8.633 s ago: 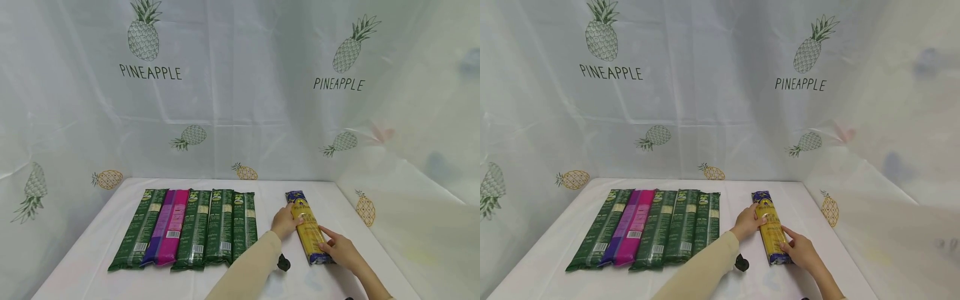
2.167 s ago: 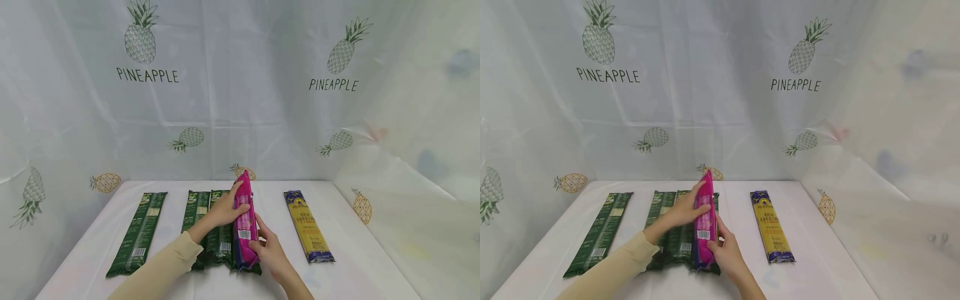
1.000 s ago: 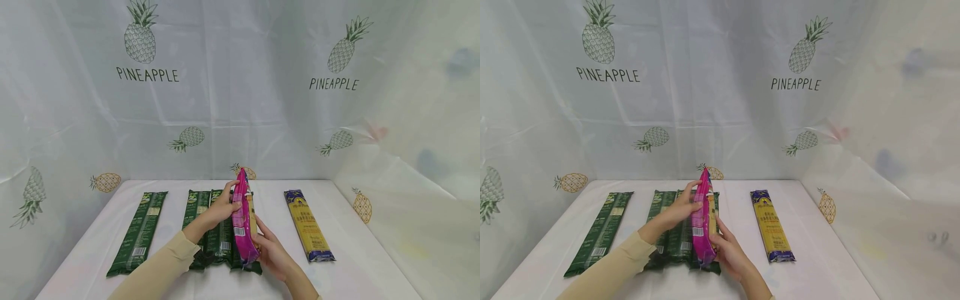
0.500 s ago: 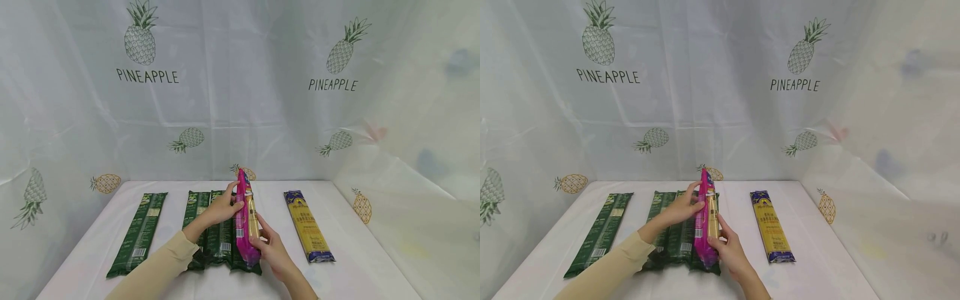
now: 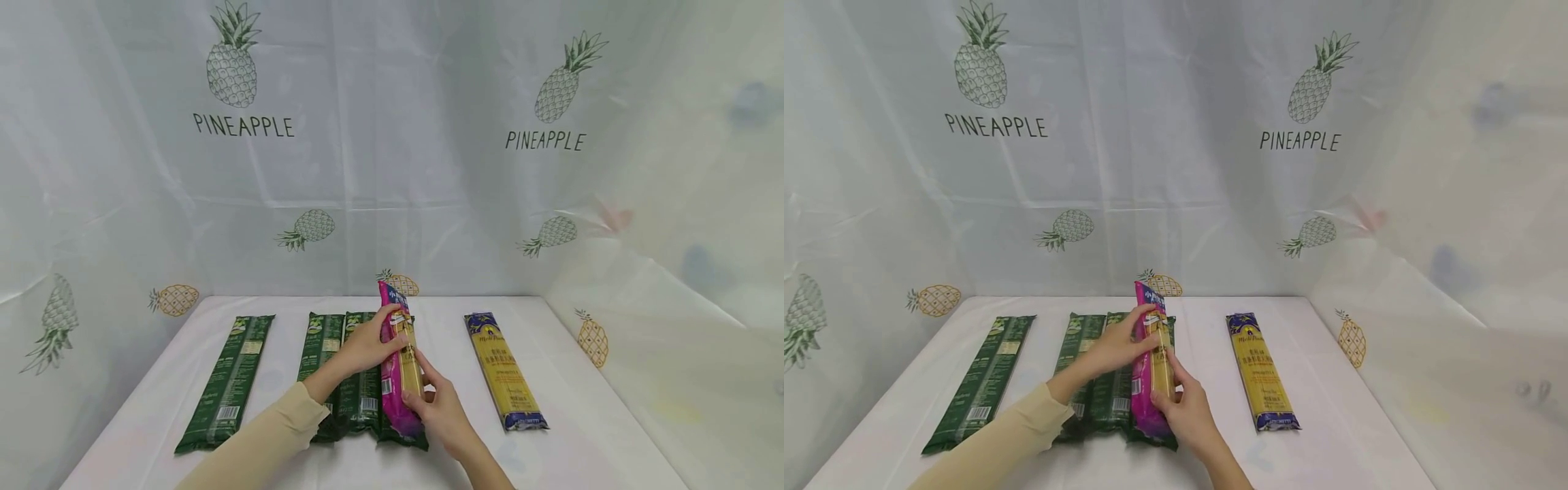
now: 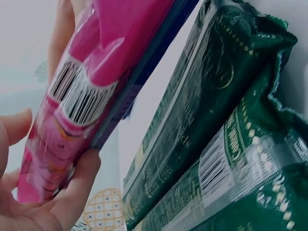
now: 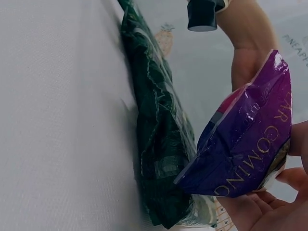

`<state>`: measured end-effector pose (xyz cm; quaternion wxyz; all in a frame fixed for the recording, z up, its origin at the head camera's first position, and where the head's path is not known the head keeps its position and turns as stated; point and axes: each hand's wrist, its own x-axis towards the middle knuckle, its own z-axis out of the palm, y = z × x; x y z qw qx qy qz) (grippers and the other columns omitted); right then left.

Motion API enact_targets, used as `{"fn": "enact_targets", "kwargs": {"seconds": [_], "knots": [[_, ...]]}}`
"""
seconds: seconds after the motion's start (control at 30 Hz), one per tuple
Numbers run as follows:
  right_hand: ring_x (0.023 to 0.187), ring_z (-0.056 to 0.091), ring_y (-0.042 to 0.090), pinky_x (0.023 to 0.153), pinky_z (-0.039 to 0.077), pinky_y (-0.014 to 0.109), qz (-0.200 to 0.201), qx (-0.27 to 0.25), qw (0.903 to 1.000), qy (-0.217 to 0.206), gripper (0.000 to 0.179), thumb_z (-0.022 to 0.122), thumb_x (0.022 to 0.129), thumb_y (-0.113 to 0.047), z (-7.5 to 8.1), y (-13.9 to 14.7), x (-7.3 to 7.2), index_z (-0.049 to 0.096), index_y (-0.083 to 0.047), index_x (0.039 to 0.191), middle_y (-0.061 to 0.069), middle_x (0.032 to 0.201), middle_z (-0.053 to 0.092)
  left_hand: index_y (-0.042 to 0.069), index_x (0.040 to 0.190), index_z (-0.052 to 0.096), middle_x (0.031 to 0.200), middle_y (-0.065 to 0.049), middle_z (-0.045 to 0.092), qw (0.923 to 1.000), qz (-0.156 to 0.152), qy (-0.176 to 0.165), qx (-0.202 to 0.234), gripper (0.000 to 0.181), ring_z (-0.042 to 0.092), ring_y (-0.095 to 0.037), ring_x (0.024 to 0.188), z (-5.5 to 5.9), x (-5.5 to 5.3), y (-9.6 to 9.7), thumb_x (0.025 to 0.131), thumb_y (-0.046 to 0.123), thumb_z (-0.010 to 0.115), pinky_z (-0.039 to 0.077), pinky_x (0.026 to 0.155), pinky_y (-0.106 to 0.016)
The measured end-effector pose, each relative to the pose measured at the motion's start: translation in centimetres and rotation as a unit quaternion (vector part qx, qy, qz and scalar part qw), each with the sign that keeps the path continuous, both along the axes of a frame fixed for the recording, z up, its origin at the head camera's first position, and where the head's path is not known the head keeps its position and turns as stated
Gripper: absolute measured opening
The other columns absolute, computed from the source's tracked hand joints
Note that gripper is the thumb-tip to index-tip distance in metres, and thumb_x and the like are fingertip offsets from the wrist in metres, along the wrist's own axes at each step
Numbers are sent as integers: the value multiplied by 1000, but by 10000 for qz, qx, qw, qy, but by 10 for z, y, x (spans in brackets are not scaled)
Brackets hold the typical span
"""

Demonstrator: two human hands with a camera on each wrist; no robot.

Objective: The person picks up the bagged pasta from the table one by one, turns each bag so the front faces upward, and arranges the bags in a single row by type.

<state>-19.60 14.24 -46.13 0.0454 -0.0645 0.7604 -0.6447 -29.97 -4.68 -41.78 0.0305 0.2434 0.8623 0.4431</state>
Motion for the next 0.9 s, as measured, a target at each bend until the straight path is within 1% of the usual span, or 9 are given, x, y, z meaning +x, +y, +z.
{"fn": "enact_targets", "kwargs": {"seconds": [0.1, 0.17, 0.27, 0.47, 0.63, 0.73, 0.8, 0.9], "knots": [[85, 69, 20, 68, 58, 27, 6, 197, 9998, 80, 83, 73, 101, -11, 2, 1, 0, 28, -18, 170, 15, 114, 55, 25, 165, 35, 130, -24, 66, 9999, 65, -2, 114, 73, 73, -24, 89, -2, 0, 2, 104, 38, 71, 61, 69, -38], [85, 69, 20, 68, 59, 27, 5, 348, 9993, 111, 82, 73, 101, -13, 3, 1, -1, 29, -20, 170, 15, 114, 56, 26, 165, 34, 131, -24, 65, 9996, 104, -90, 237, 71, 73, -23, 86, -3, 1, 3, 104, 34, 71, 62, 67, -36], [86, 67, 20, 69, 59, 28, -11, 534, 9985, 111, 83, 75, 101, -18, 4, 2, -1, 31, -24, 170, 15, 114, 56, 24, 165, 34, 134, -26, 63, 9988, 145, -206, 416, 70, 73, -23, 87, -4, 1, 3, 105, 28, 70, 62, 65, -37], [86, 66, 20, 70, 58, 27, 9, 701, 9975, 101, 85, 79, 99, -30, 5, 5, -3, 32, -26, 169, 14, 113, 57, 20, 163, 37, 140, -27, 60, 9967, 251, -356, 687, 68, 73, -31, 100, -2, 2, 4, 104, 22, 71, 63, 70, -40], [93, 65, 21, 75, 57, 30, 251, 775, 9967, 3, 85, 73, 102, -42, 7, 10, -5, 26, -28, 171, 13, 120, 60, 20, 162, 39, 143, -27, 58, 9948, 398, -482, 801, 66, 70, -35, 109, -1, 2, 3, 104, 19, 71, 63, 74, -43], [96, 63, 22, 76, 56, 34, 358, 592, 9973, -231, 84, 68, 105, -44, 7, 13, -4, 20, -29, 172, 15, 127, 59, 22, 161, 40, 144, -25, 58, 9927, 495, -600, 918, 65, 69, -36, 112, -3, 0, 2, 104, 18, 70, 63, 77, -45], [99, 62, 22, 77, 55, 36, 394, 375, 9975, -451, 83, 64, 106, -45, 6, 16, -4, 16, -30, 173, 16, 133, 55, 23, 161, 40, 145, -24, 57, 9903, 555, -745, 1029, 64, 69, -36, 114, -6, -1, 0, 105, 18, 70, 63, 79, -46], [104, 64, 21, 84, 57, 37, 557, -299, 9941, -878, 83, 59, 108, -45, 3, 21, -5, 10, -31, 173, 18, 141, 49, 22, 162, 40, 146, -24, 56, 9866, 592, -957, 1183, 64, 68, -36, 115, -8, -2, -1, 105, 19, 69, 62, 82, -48]]}}
